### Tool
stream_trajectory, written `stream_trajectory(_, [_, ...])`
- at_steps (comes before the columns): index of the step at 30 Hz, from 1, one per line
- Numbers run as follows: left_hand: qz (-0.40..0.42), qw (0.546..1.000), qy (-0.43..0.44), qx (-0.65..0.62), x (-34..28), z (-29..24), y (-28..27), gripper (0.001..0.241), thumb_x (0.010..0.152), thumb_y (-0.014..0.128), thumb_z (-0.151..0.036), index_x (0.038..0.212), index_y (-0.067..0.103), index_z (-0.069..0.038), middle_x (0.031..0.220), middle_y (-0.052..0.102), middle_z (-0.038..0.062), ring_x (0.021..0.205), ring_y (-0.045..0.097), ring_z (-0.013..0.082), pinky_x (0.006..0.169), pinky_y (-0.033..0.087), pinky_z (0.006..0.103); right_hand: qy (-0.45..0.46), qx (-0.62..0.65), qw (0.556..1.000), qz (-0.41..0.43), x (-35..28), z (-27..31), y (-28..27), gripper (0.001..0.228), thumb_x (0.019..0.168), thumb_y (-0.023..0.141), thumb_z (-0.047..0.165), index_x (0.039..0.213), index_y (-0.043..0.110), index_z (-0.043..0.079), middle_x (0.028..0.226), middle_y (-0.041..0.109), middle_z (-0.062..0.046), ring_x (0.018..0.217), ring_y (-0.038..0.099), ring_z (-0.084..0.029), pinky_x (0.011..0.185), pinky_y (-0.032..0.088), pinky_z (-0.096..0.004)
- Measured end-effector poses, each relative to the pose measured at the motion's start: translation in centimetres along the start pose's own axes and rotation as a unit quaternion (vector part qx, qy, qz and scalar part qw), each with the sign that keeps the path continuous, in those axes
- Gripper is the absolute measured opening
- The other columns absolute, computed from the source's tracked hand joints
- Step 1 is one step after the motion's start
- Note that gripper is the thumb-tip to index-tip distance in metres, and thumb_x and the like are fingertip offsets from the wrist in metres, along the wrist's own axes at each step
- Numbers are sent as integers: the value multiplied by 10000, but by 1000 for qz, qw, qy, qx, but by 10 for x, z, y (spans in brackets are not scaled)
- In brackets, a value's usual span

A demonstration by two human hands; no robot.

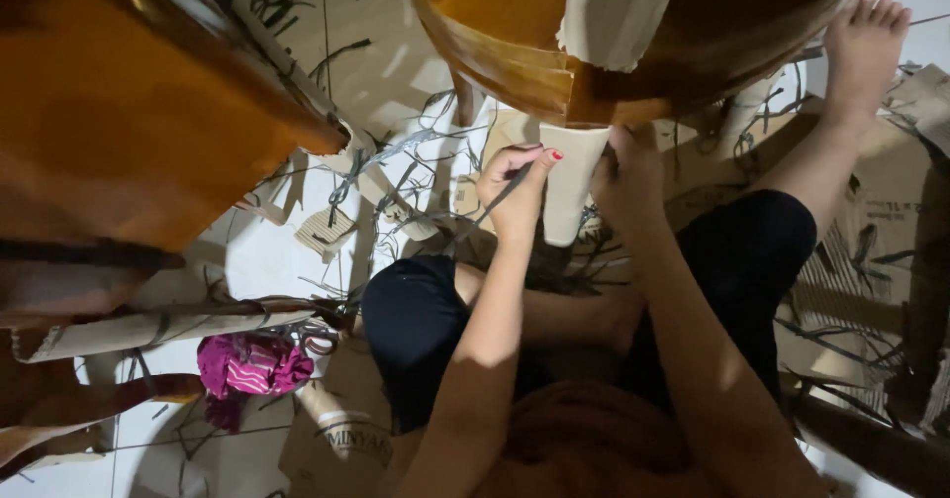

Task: Tying and wrapping protective strings or strips around the legs of a wooden chair in a workshop.

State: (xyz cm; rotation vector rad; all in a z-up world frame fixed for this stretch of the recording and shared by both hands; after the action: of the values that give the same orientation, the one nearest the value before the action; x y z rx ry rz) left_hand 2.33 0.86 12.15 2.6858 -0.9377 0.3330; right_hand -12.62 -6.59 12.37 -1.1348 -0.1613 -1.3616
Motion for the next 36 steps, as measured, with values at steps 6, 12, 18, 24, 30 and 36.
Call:
stream_trajectory(6, [-17, 993, -66, 101, -5, -10, 0, 253, 661, 975, -258, 749, 763, -152, 602, 633, -2, 612, 525, 56, 576, 411, 226, 15, -71, 997, 7, -8, -3, 6, 88, 845, 594, 47, 904, 658, 31, 873, 554, -109, 717, 655, -397, 634, 564, -472])
stream_trajectory(12, [77, 981, -74, 161, -8, -58, -4, 221, 775, 910, -225, 926, 771, -142, 777, 777, 70, 722, 673, 106, 717, 543, 261, 19, -68, 997, 18, -7, 17, -12, 92, 849, 620, 29, 770, 576, 43, 773, 495, -85, 642, 625, -396, 590, 529, -444])
stream_trajectory(18, [202, 906, -65, 367, -7, -25, -17, 134, 915, 758, -241, 939, 798, -115, 691, 738, 126, 721, 760, 330, 657, 604, 399, -2, -120, 991, 51, -25, -3, 4, 154, 783, 657, 53, 725, 523, 102, 697, 503, -86, 587, 601, -355, 573, 512, -448])
stream_trajectory(24, [288, 878, 71, 376, -13, -64, -22, 152, 912, 725, -194, 1018, 766, -94, 907, 705, 173, 867, 726, 431, 759, 596, 501, 44, -214, 961, 167, -32, -2, 1, 193, 979, 597, 261, 858, 662, 124, 745, 580, -32, 664, 644, -255, 574, 529, -394])
stream_trajectory(30, [294, 889, 245, 251, -21, -124, -16, 215, 1024, 593, -235, 933, 702, -74, 1154, 700, 32, 1104, 678, 279, 1040, 455, 414, 150, -66, 970, 178, -4, 33, -37, 284, 1005, 531, 282, 985, 747, 100, 824, 675, -134, 778, 690, -384, 659, 550, -482])
stream_trajectory(36, [263, 941, 193, 89, -16, -86, 1, 133, 1022, 648, -168, 1030, 760, -97, 1121, 739, 20, 1061, 723, 268, 961, 559, 368, 167, 46, 974, 144, 3, 33, -49, 229, 984, 643, 243, 982, 765, 49, 811, 688, -165, 820, 687, -419, 707, 550, -494])
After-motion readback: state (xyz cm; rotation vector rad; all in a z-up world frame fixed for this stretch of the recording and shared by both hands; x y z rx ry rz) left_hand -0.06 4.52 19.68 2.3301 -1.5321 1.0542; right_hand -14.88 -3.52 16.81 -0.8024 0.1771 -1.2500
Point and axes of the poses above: each hand's wrist, its own x-axis towards the middle knuckle, its own y-axis out of the palm, z = x × y, the point moved 3 cm from there along x, towards the middle knuckle
